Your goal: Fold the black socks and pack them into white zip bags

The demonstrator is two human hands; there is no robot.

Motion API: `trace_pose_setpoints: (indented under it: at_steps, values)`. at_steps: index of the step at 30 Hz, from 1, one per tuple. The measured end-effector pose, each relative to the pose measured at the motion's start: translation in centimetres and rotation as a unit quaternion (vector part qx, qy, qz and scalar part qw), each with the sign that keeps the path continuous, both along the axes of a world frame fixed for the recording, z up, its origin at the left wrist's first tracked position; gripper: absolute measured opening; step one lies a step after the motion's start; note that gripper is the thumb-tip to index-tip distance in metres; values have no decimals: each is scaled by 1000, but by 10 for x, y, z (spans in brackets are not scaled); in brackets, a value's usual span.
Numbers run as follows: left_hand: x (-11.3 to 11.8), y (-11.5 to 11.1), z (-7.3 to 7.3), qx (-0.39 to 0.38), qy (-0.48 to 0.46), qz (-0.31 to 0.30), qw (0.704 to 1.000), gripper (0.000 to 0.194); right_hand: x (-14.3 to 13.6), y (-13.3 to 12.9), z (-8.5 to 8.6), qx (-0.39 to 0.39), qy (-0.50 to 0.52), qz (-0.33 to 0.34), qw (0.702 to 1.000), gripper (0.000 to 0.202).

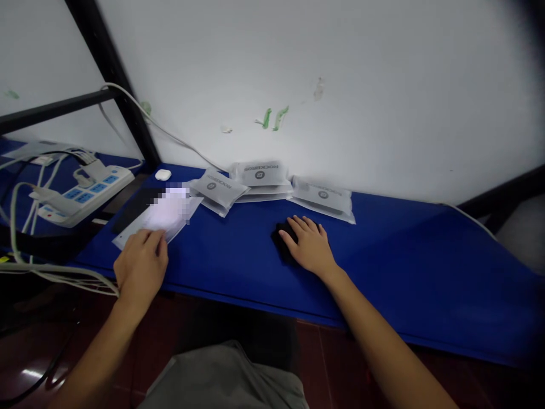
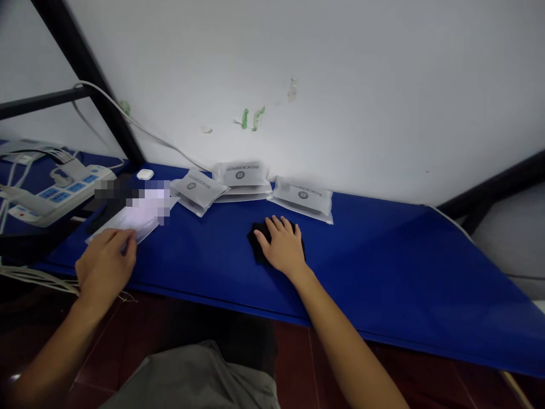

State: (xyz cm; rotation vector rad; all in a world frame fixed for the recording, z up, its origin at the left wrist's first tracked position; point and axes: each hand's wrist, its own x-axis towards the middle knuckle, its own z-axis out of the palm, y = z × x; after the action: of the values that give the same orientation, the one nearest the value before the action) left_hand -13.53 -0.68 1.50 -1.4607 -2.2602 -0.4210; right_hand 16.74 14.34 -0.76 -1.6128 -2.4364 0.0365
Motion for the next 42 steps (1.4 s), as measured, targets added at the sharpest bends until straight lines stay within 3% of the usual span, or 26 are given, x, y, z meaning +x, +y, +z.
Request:
trace_pose_setpoints:
  at_steps: [5,9,12,20,25,28,35,42]
  values:
    - [33,0,9,108,18,-150,983,23,-1,-2,3,-9,-12,0,1000,55]
    - [66,4,12,145,29,-251,956,19,1,-4,9,-22,-24,3,999,54]
    - [84,14,8,145,33,-294,944,21,6,-7,10,-28,-30,11,999,54]
    - [103,61,-6,29,81,-329,940,28,31,-19,1,20,16,13,1000,54]
    - [108,78,-4,-8,108,-349,931,28,38,-33,-2,123,55,-42,990,60]
    - [110,84,-2,-9,118,-351,929,29,41,-42,-3,129,71,-51,988,62]
    - [109,90,-5,-13,104,-342,934,26,43,-67,-4,96,74,47,992,51]
    - [108,93,-8,-30,71,-350,933,23,34,-86,-6,104,122,147,976,45]
